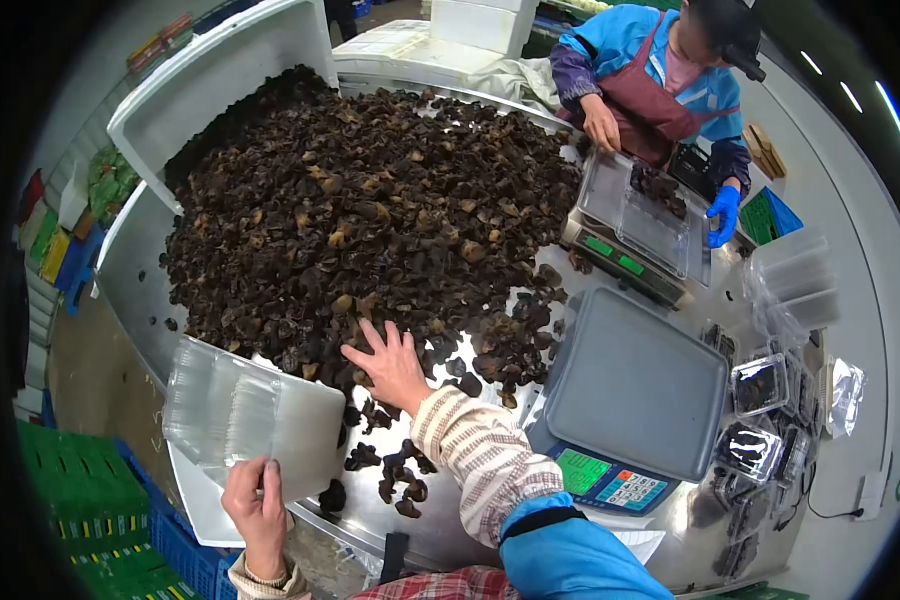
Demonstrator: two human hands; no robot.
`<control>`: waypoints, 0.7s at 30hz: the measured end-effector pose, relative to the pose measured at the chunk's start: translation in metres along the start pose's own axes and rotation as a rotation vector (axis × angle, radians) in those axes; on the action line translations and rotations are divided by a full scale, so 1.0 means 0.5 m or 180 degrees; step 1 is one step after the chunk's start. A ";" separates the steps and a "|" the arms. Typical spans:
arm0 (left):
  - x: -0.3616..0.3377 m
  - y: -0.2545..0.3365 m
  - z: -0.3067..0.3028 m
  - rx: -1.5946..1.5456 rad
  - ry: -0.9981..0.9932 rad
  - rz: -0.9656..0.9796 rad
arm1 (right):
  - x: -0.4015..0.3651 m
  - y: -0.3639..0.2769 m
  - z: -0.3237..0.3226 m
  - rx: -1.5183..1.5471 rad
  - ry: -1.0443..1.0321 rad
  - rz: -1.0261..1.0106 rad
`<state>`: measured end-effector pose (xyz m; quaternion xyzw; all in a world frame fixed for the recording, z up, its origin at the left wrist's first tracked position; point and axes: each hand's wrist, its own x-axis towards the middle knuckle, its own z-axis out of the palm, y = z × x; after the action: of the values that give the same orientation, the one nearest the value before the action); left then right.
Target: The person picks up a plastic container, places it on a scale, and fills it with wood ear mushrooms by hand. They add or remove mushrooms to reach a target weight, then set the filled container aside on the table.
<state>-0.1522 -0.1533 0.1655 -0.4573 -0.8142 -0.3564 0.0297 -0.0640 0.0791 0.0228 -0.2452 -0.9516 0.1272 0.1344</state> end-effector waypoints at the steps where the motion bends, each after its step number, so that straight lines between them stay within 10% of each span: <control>1: 0.003 0.004 -0.003 -0.0019 -0.0061 -0.0060 | -0.001 0.005 -0.005 -0.0001 0.0034 -0.0098; 10: 0.040 -0.015 -0.033 0.0109 -0.0354 -0.0229 | -0.072 0.014 -0.002 0.0447 -0.0029 0.0773; 17: 0.113 -0.018 -0.104 -0.1008 0.1292 -0.0849 | -0.122 0.010 -0.042 0.3884 0.0983 0.1893; 21: 0.131 0.065 -0.086 -0.0819 0.1757 -0.0341 | -0.206 0.013 -0.272 0.5141 0.0868 0.2439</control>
<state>-0.1770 -0.1215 0.2400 -0.2997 -0.7465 -0.5684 0.1728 0.0691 0.0572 0.1277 -0.3893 -0.4016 0.7623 0.3256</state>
